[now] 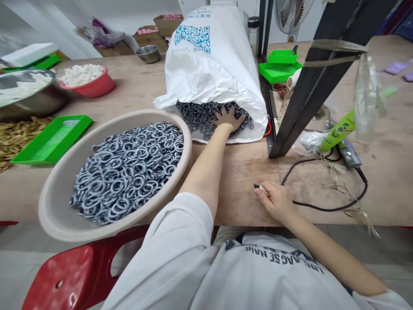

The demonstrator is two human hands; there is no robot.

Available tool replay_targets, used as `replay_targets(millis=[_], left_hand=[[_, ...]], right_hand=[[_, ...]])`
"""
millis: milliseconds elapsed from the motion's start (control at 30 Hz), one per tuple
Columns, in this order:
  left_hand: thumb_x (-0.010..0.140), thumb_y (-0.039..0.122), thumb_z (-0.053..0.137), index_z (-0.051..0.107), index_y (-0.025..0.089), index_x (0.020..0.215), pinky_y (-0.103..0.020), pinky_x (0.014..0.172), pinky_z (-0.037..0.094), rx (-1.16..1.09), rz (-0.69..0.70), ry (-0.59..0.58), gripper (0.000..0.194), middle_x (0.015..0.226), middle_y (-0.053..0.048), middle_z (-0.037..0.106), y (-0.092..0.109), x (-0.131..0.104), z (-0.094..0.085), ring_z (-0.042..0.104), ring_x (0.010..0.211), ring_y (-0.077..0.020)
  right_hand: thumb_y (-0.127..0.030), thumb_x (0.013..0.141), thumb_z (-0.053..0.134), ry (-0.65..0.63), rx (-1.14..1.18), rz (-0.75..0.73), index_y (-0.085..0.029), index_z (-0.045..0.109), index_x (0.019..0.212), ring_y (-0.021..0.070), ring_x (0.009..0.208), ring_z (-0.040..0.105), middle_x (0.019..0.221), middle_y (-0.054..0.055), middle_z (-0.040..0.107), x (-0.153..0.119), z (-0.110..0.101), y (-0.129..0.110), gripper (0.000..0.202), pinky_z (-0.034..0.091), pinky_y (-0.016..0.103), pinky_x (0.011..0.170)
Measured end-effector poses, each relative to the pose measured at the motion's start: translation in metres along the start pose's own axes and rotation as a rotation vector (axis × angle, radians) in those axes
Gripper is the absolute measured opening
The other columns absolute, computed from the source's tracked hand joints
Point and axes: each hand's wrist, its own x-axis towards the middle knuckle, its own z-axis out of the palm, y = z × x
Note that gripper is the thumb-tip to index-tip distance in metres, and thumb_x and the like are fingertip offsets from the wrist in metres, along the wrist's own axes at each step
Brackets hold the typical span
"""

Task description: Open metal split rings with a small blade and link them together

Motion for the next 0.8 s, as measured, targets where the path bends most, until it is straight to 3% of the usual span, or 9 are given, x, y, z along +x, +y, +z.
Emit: replay_targets(millis=[67, 233, 367, 467, 533, 633, 700, 800], left_hand=[[0.090, 0.068, 0.034, 0.042, 0.030, 0.150, -0.071, 0.104, 0.026, 0.042, 0.069, 0.025, 0.072, 0.164, -0.014, 0.023, -0.004, -0.028, 0.014, 0.024, 0.142, -0.0499], [0.096, 0.053, 0.038, 0.052, 0.032, 0.141, -0.064, 0.104, 0.031, 0.171, 0.273, 0.139, 0.052, 0.157, -0.013, 0.034, -0.023, -0.129, 0.038, 0.039, 0.131, -0.0422], [0.098, 0.051, 0.034, 0.049, 0.036, 0.144, -0.068, 0.108, 0.024, 0.173, 0.402, 0.085, 0.050, 0.160, -0.006, 0.034, -0.044, -0.185, 0.040, 0.031, 0.137, -0.0437], [0.098, 0.051, 0.034, 0.041, 0.039, 0.150, -0.075, 0.109, 0.013, 0.134, 0.476, 0.068, 0.054, 0.164, -0.003, 0.026, -0.057, -0.201, 0.038, 0.014, 0.145, -0.0494], [0.098, 0.048, 0.038, 0.042, 0.037, 0.150, -0.072, 0.110, 0.011, 0.075, 0.506, 0.096, 0.053, 0.163, -0.005, 0.027, -0.060, -0.205, 0.035, 0.012, 0.146, -0.0481], [0.098, 0.044, 0.042, 0.060, 0.027, 0.136, -0.057, 0.111, 0.025, -0.181, 0.517, 0.139, 0.045, 0.142, -0.014, 0.052, -0.060, -0.209, 0.027, 0.037, 0.134, -0.0371], [0.098, 0.047, 0.042, 0.068, 0.020, 0.121, -0.043, 0.100, 0.039, -0.506, 0.497, 0.030, 0.044, 0.111, -0.013, 0.065, -0.058, -0.216, 0.022, 0.054, 0.108, -0.0271], [0.095, 0.056, 0.047, 0.072, 0.016, 0.100, -0.030, 0.078, 0.044, -0.995, 0.432, -0.271, 0.048, 0.078, -0.005, 0.061, -0.054, -0.232, 0.018, 0.054, 0.076, -0.0166]], right_hand=[[-0.045, 0.099, 0.049, 0.005, 0.014, -0.001, -0.020, 0.059, 0.081, 0.0151, 0.064, 0.055, 0.069, 0.001, 0.058, 0.000, 0.000, 0.001, 0.032, 0.034, 0.027, 0.060], [-0.045, 0.099, 0.049, 0.035, 0.019, -0.003, -0.020, 0.061, 0.082, 0.0151, 0.066, 0.056, 0.069, 0.001, 0.059, -0.002, 0.000, 0.002, 0.033, 0.033, 0.027, 0.061], [-0.046, 0.099, 0.049, 0.083, 0.037, 0.015, -0.020, 0.061, 0.081, 0.0152, 0.065, 0.055, 0.069, 0.001, 0.058, -0.003, 0.002, 0.001, 0.034, 0.033, 0.027, 0.062], [-0.049, 0.098, 0.048, 0.119, 0.149, 0.090, -0.020, 0.060, 0.078, 0.0149, 0.064, 0.053, 0.067, 0.000, 0.057, 0.001, 0.001, 0.003, 0.038, 0.034, 0.027, 0.062], [-0.052, 0.098, 0.046, 0.150, 0.289, 0.157, -0.020, 0.060, 0.076, 0.0148, 0.064, 0.051, 0.066, -0.001, 0.056, 0.007, -0.001, 0.006, 0.042, 0.035, 0.027, 0.062], [-0.056, 0.097, 0.047, 0.189, 0.500, 0.222, -0.019, 0.062, 0.083, 0.0148, 0.069, 0.052, 0.073, 0.000, 0.059, 0.016, -0.005, 0.006, 0.042, 0.040, 0.027, 0.066], [-0.056, 0.093, 0.055, 0.201, 0.607, 0.216, -0.019, 0.065, 0.093, 0.0149, 0.075, 0.055, 0.082, 0.001, 0.063, 0.020, -0.008, 0.000, 0.038, 0.043, 0.027, 0.070], [-0.048, 0.086, 0.069, 0.203, 0.668, 0.136, -0.021, 0.067, 0.107, 0.0162, 0.085, 0.058, 0.097, 0.003, 0.064, 0.025, -0.009, -0.016, 0.034, 0.047, 0.030, 0.079]])
